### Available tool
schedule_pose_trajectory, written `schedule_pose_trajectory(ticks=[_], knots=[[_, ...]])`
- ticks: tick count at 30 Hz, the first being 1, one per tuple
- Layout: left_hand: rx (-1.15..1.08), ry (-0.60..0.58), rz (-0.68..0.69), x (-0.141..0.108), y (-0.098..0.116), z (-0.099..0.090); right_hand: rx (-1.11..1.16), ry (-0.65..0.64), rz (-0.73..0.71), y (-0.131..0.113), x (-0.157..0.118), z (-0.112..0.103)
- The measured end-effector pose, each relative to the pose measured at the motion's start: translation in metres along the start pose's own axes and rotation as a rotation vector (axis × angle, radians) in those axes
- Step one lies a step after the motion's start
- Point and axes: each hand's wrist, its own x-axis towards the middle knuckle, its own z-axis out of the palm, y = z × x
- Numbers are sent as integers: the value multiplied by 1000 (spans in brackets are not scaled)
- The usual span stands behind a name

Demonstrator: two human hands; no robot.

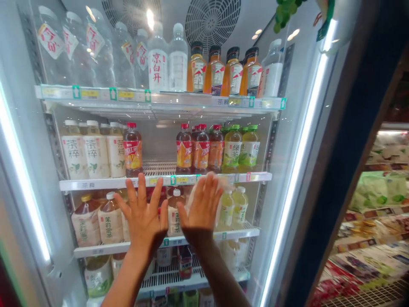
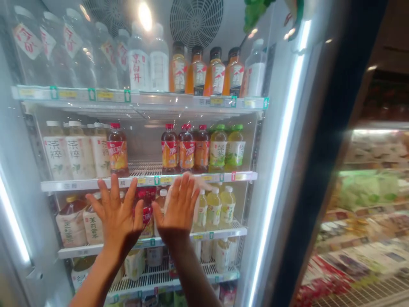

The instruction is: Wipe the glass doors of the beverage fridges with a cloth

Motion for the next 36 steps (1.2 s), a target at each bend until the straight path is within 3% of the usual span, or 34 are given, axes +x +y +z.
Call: schedule_pose_trajectory(ticks=[3,8,13,15,19,21,26,32,36], knots=[[7,3,-16,-2,-25,-11,-3,-26,-71,-36,-10,9],[0,10,-60,-7,-63,-31,7,-76,-56,-76,25,14],[3,0,-101,-15,-105,-48,29,-86,-59,-124,-31,27],[4,10,-106,-17,-119,-52,39,-97,-56,-141,-39,33],[17,1,-125,-21,-139,-60,40,-89,-94,-165,-11,43],[35,-11,-134,-24,-146,-64,39,-87,-139,-173,-13,45],[62,-27,-147,-27,-161,-72,75,-98,-219,-189,-55,49],[52,-18,-147,-26,-154,-70,118,-60,-174,-190,-25,52],[30,-48,-148,-28,-142,-66,85,-168,-210,-170,-72,45]])
